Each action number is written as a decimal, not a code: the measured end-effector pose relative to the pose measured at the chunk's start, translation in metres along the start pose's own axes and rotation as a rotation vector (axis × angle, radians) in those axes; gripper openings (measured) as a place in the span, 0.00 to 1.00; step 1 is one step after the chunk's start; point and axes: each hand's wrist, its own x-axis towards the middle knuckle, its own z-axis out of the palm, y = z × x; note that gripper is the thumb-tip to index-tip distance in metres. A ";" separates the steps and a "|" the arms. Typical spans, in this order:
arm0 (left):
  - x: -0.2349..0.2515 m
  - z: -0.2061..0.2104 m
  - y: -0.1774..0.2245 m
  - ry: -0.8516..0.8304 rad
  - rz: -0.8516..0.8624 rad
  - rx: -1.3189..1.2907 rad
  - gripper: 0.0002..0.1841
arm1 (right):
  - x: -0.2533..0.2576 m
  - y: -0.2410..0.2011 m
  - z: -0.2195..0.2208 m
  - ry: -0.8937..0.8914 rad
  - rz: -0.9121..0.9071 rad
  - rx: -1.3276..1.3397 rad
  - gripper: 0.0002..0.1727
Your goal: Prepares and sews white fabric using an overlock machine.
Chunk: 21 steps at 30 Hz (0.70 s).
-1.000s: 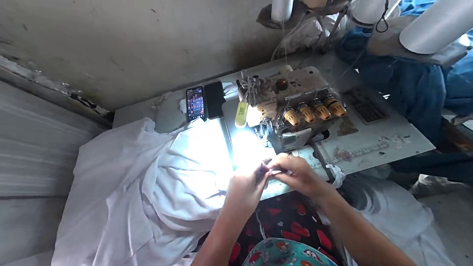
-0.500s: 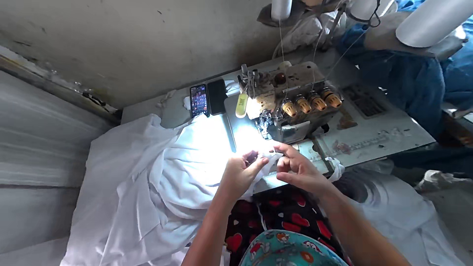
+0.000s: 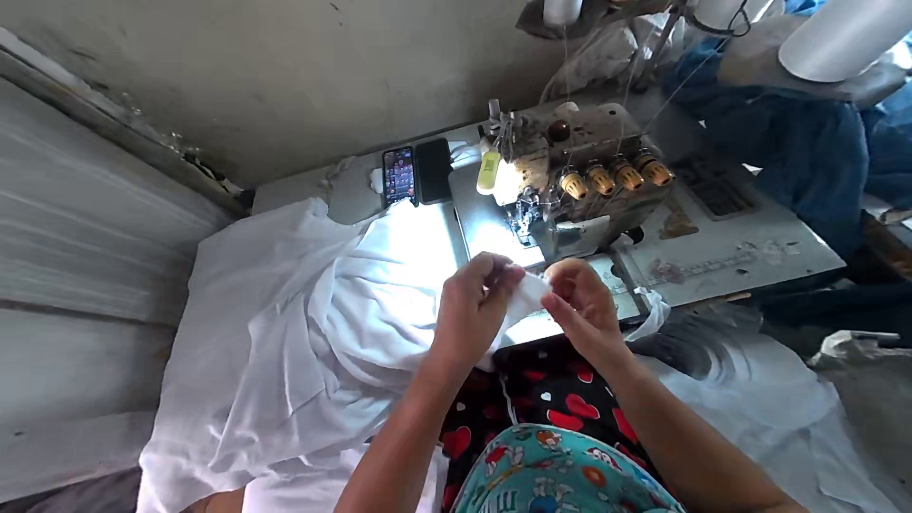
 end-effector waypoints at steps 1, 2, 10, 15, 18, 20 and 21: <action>0.007 -0.007 0.009 0.004 0.018 0.059 0.09 | -0.002 0.002 0.008 0.011 -0.058 -0.055 0.14; 0.014 -0.016 0.018 0.009 0.046 0.109 0.10 | -0.006 0.003 0.019 -0.017 -0.085 -0.080 0.15; 0.042 -0.140 0.025 0.380 0.110 0.392 0.16 | -0.034 0.020 0.067 -0.600 0.418 0.328 0.12; -0.021 -0.216 -0.064 0.501 -0.377 0.619 0.23 | -0.035 0.032 0.041 -0.677 0.721 0.566 0.07; -0.056 -0.192 -0.095 0.387 -0.394 0.661 0.26 | -0.037 0.037 0.036 -0.742 0.807 0.627 0.04; -0.062 -0.151 -0.101 0.310 -0.203 0.656 0.21 | -0.041 0.043 0.033 -0.793 0.799 0.704 0.04; -0.060 -0.131 -0.104 0.254 -0.087 0.639 0.16 | -0.041 0.045 0.031 -0.819 0.782 0.741 0.03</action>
